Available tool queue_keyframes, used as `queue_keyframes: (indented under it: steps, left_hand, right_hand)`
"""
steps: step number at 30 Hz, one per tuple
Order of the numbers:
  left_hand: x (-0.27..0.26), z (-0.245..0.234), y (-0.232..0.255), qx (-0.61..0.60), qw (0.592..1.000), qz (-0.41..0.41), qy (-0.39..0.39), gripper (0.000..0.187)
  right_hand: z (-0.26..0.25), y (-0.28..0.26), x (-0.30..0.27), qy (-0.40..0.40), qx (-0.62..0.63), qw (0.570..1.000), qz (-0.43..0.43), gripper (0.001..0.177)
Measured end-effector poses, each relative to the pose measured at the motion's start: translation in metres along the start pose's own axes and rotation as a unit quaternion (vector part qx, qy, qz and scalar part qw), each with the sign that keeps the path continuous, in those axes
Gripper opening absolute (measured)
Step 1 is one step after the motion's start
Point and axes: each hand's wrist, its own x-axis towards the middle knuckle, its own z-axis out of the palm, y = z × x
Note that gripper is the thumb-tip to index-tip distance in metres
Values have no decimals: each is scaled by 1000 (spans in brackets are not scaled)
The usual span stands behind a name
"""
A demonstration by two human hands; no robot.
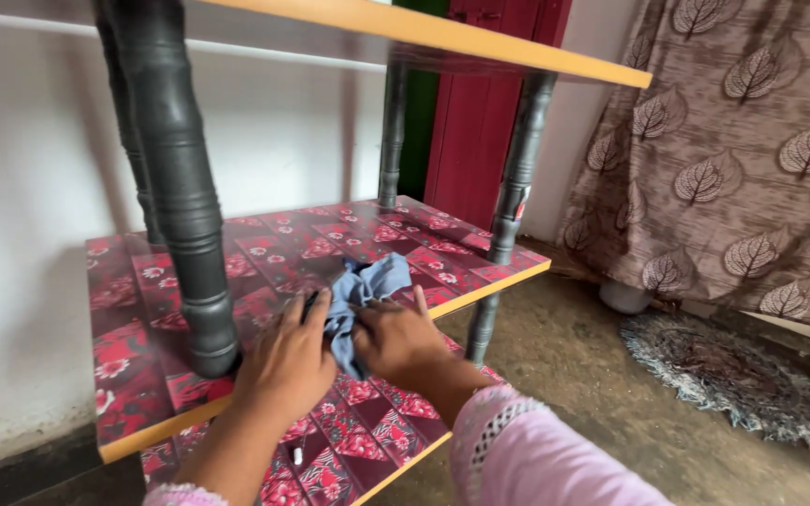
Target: The person wipes the top surface of a floral-patterned wooden table with a blue cloth. They then move to the lower shelves of the same table and wipe them with the same cloth.
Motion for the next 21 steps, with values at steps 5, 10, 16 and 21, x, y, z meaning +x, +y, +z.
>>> queue_keyframes:
  steps: [5,10,16,21]
  left_hand:
    - [-15,-7,5,-54,995,61,62,60]
    - [-17,-22,-11,-98,989,80,76,34]
    - [-34,-58,-29,-159,970,148,108,7]
    - [-46,-85,-78,-251,936,75,234,10]
  right_hand:
    - [-13,9,20,-86,-204,968,-118,40]
    - [-7,-33,37,30,-183,977,-106,53]
    - [-15,-76,58,-111,-87,975,170,47]
    - [2,-112,37,1,89,996,22,29]
